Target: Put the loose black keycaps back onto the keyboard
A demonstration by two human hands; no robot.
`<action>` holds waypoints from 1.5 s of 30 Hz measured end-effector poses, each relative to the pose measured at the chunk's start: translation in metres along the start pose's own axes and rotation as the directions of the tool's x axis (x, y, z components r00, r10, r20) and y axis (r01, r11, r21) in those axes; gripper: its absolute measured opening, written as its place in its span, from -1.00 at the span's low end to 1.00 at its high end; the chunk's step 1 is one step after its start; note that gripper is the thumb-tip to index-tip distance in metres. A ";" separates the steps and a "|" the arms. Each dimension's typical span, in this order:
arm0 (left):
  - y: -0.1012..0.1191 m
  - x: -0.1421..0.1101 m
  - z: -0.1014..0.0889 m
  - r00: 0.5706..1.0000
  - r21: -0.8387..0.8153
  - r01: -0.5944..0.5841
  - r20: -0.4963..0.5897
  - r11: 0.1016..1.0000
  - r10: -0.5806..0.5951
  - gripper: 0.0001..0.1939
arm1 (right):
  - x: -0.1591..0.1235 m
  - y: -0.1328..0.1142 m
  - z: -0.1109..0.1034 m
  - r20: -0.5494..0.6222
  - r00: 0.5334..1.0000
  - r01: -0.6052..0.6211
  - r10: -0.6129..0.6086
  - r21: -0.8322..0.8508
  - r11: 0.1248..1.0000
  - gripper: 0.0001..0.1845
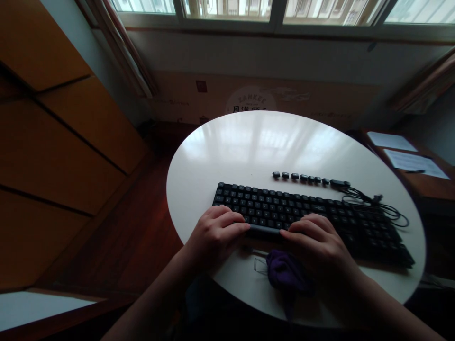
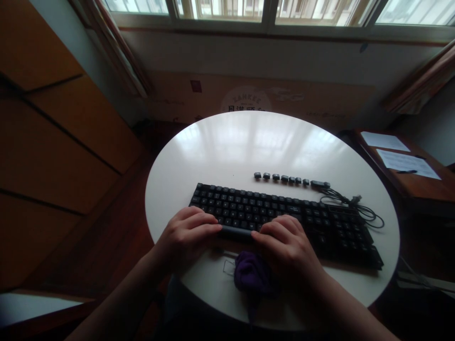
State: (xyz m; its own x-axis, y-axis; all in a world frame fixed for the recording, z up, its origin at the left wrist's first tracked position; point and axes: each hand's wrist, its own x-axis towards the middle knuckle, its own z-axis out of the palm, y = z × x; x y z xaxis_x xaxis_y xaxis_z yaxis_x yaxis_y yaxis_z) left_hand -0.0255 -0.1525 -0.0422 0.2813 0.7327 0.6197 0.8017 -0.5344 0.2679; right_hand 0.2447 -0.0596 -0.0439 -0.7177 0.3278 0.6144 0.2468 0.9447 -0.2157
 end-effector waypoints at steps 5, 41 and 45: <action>0.000 0.000 0.000 1.000 -0.007 0.007 0.007 1.000 -0.007 -0.90 | -0.003 0.002 0.000 0.005 1.000 -0.023 0.023 0.000 1.000 -0.77; 0.001 -0.005 -0.003 0.996 0.049 0.078 -0.048 0.996 -0.076 -0.87 | 0.019 0.012 -0.017 0.104 0.992 0.095 -0.075 -0.207 0.974 -0.72; -0.002 -0.007 0.002 0.993 0.039 0.076 -0.092 0.996 -0.072 -0.85 | 0.061 0.056 -0.021 0.113 0.993 0.001 0.029 -0.262 0.965 -0.74</action>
State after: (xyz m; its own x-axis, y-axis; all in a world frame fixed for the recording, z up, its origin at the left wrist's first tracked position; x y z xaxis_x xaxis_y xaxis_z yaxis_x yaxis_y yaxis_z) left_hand -0.0282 -0.1556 -0.0486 0.1730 0.7274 0.6640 0.8405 -0.4605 0.2855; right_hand 0.2288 0.0136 -0.0027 -0.7794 0.3529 0.5177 0.4079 0.9130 -0.0082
